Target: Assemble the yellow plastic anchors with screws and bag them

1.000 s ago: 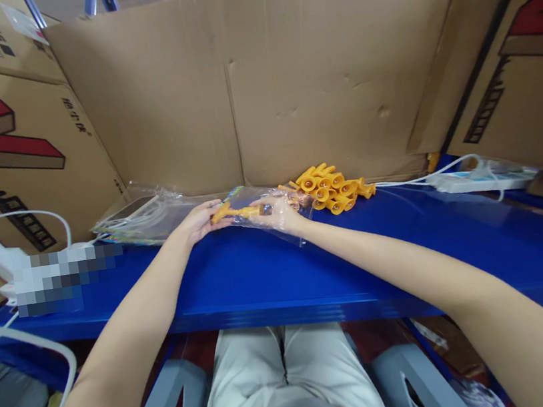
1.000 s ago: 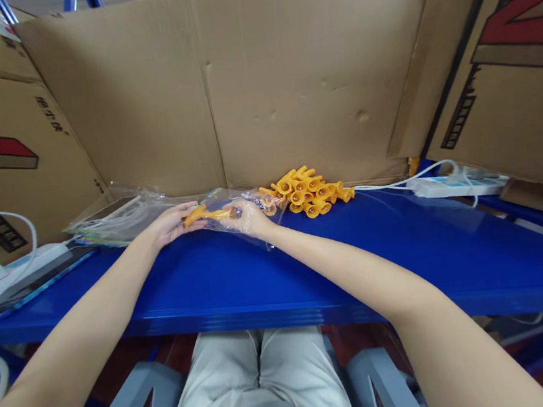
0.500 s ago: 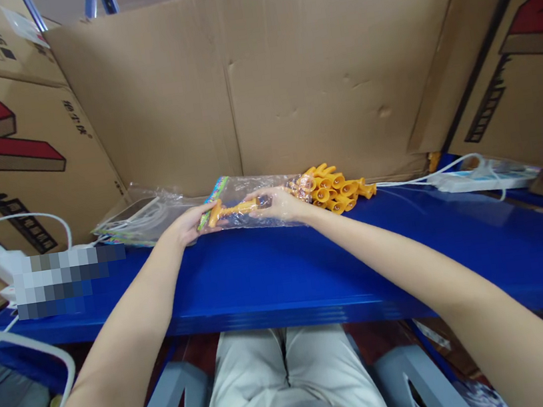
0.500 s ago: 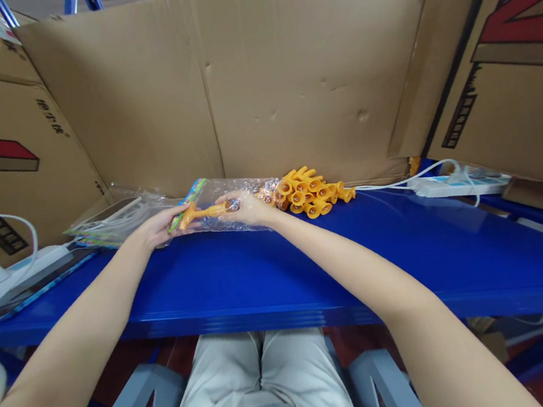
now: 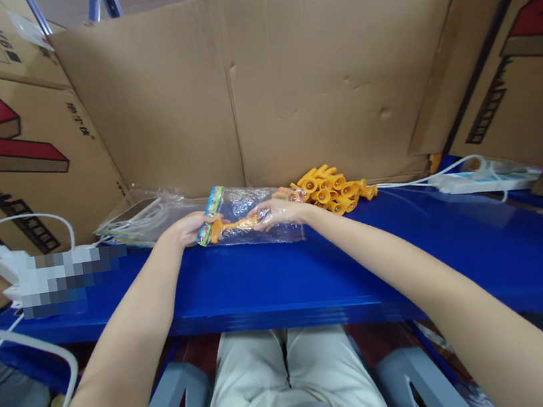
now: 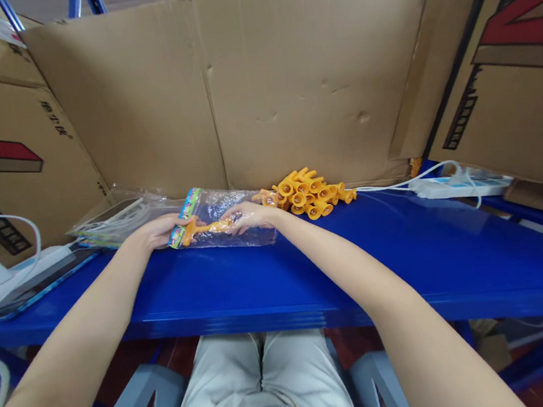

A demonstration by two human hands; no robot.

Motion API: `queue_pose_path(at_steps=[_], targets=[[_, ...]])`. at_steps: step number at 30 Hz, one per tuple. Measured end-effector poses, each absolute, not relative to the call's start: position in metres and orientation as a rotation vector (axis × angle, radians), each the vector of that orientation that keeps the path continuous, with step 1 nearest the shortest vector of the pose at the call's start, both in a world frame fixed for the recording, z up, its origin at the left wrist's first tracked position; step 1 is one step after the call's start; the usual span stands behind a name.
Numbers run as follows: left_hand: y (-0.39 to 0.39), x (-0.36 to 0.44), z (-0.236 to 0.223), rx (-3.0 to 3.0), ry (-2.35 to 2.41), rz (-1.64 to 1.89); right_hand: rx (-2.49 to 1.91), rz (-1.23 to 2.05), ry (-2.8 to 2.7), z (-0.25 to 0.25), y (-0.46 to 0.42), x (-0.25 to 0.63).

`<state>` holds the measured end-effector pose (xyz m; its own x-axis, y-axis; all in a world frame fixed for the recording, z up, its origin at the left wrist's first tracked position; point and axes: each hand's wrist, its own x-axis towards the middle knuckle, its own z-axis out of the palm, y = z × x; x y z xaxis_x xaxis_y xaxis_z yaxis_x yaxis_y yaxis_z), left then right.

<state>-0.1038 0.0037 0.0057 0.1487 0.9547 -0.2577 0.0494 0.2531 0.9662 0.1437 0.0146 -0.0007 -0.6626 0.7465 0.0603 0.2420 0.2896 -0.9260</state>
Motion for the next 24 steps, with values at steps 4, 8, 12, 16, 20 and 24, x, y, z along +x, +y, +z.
queue_pose_path(at_steps=[4,8,12,16,20,24], targets=[[0.006,-0.104,0.005,1.068,1.353,0.858,-0.939,1.343,-2.056,-0.008,0.016,0.144],[0.008,-0.103,0.003,1.1,1.469,0.926,-0.911,1.508,-1.974,-0.006,0.014,0.15],[0.011,-0.099,-0.001,1.209,1.587,0.969,-0.907,1.623,-1.943,0.003,0.0,0.168],[0.013,-0.095,-0.005,1.489,1.94,1.013,-0.914,1.52,-2.039,0.021,-0.016,0.203],[0.016,-0.089,-0.01,1.914,2.177,1.132,-1.078,1.044,-2.03,0.038,-0.015,0.257],[0.02,-0.083,-0.018,2.159,2.152,0.881,-1.52,0.381,-1.746,0.035,0.004,0.314]])
